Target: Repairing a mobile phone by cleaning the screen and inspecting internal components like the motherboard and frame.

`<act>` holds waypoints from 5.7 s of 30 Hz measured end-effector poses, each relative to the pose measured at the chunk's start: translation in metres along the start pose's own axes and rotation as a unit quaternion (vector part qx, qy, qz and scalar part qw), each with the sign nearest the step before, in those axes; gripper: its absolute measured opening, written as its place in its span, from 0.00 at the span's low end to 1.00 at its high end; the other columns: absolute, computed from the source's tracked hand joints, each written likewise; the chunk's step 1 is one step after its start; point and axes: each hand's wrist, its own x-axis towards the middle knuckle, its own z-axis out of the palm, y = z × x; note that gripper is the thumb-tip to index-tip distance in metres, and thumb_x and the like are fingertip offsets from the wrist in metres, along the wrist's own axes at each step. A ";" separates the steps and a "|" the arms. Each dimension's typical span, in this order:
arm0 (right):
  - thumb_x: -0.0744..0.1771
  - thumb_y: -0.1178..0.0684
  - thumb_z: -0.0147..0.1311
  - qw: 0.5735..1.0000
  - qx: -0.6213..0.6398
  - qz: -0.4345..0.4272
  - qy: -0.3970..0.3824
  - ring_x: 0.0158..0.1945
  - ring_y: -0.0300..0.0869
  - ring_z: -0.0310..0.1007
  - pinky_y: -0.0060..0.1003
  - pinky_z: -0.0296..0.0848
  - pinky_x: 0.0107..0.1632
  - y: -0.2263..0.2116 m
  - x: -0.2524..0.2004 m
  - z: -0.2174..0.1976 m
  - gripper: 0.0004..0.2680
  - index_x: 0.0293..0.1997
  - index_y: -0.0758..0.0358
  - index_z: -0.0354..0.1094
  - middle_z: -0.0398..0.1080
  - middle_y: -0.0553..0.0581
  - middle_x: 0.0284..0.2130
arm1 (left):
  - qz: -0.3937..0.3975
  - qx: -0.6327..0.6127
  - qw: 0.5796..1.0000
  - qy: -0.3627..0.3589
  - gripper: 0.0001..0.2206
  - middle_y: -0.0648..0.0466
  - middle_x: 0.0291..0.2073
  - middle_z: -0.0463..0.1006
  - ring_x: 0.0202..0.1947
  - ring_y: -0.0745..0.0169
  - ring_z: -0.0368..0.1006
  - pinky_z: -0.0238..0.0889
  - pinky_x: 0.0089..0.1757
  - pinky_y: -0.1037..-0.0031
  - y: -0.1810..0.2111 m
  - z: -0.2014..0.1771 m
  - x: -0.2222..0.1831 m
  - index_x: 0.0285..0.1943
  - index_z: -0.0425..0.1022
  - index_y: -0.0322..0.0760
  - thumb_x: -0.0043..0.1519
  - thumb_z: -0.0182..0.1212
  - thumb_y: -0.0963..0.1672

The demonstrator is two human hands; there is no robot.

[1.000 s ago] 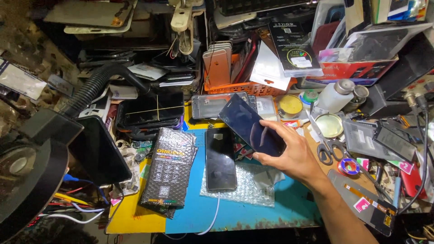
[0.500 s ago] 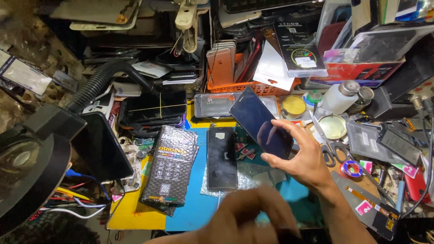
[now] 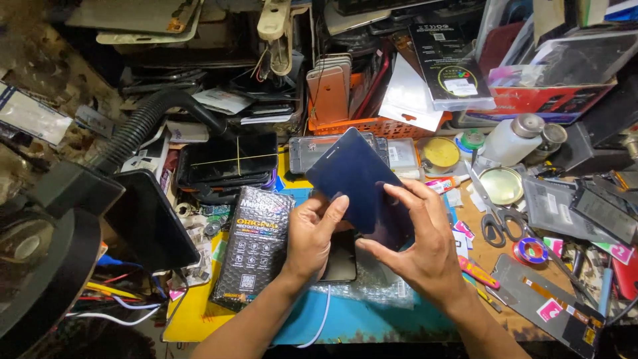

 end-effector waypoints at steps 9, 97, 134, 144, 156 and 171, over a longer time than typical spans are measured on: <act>0.63 0.61 0.67 0.923 0.279 0.265 0.009 0.33 0.38 0.77 0.38 0.80 0.44 0.030 -0.002 0.006 0.13 0.52 0.64 0.78 0.77 0.59 0.29 | -0.016 -0.026 1.000 0.003 0.12 0.46 0.16 0.75 0.19 0.63 0.76 0.73 0.24 0.77 -0.063 -0.052 0.026 0.30 0.76 0.30 0.68 0.62 0.42; 0.59 0.24 0.62 0.993 -0.114 -0.035 0.023 0.76 0.69 0.43 0.67 0.53 0.70 -0.004 0.030 0.022 0.33 0.68 0.48 0.62 0.57 0.64 0.70 | -0.326 -0.277 0.893 -0.136 0.41 0.30 0.57 0.74 0.51 0.32 0.75 0.71 0.49 0.41 0.019 0.009 -0.012 0.72 0.64 0.32 0.60 0.40 0.64; 0.67 0.51 0.61 0.972 -0.125 0.146 -0.132 0.41 0.54 0.81 0.44 0.78 0.42 0.043 0.010 -0.026 0.05 0.41 0.57 0.82 0.79 0.60 0.38 | -0.176 -0.265 0.940 -0.123 0.39 0.49 0.32 0.68 0.16 0.68 0.67 0.60 0.16 0.84 -0.011 -0.039 0.016 0.73 0.56 0.35 0.64 0.47 0.63; 0.64 0.28 0.57 0.968 -0.186 -0.020 -0.168 0.50 0.50 0.73 0.45 0.78 0.39 -0.007 -0.043 0.047 0.26 0.62 0.54 0.66 0.71 0.59 0.57 | -0.144 -0.453 0.803 -0.361 0.53 0.42 0.49 0.71 0.40 0.52 0.69 0.68 0.32 0.68 -0.012 -0.070 0.040 0.84 0.31 0.31 0.60 0.56 0.62; 0.60 0.21 0.57 0.949 -0.247 0.003 -0.195 0.58 0.62 0.68 0.57 0.73 0.48 -0.034 -0.054 0.076 0.34 0.68 0.48 0.60 0.59 0.67 0.69 | -0.180 -0.433 0.882 -0.055 0.49 0.48 0.34 0.68 0.31 0.55 0.65 0.60 0.34 0.67 0.027 -0.046 0.017 0.68 0.48 0.35 0.50 0.50 0.70; 0.65 0.64 0.64 0.988 0.090 -0.122 0.039 0.47 0.51 0.82 0.40 0.82 0.50 -0.074 -0.034 0.040 0.12 0.53 0.70 0.72 0.78 0.68 0.47 | -0.212 -0.374 0.884 0.186 0.36 0.55 0.21 0.65 0.20 0.60 0.62 0.62 0.29 0.70 0.025 -0.010 0.022 0.43 0.63 0.41 0.51 0.51 0.70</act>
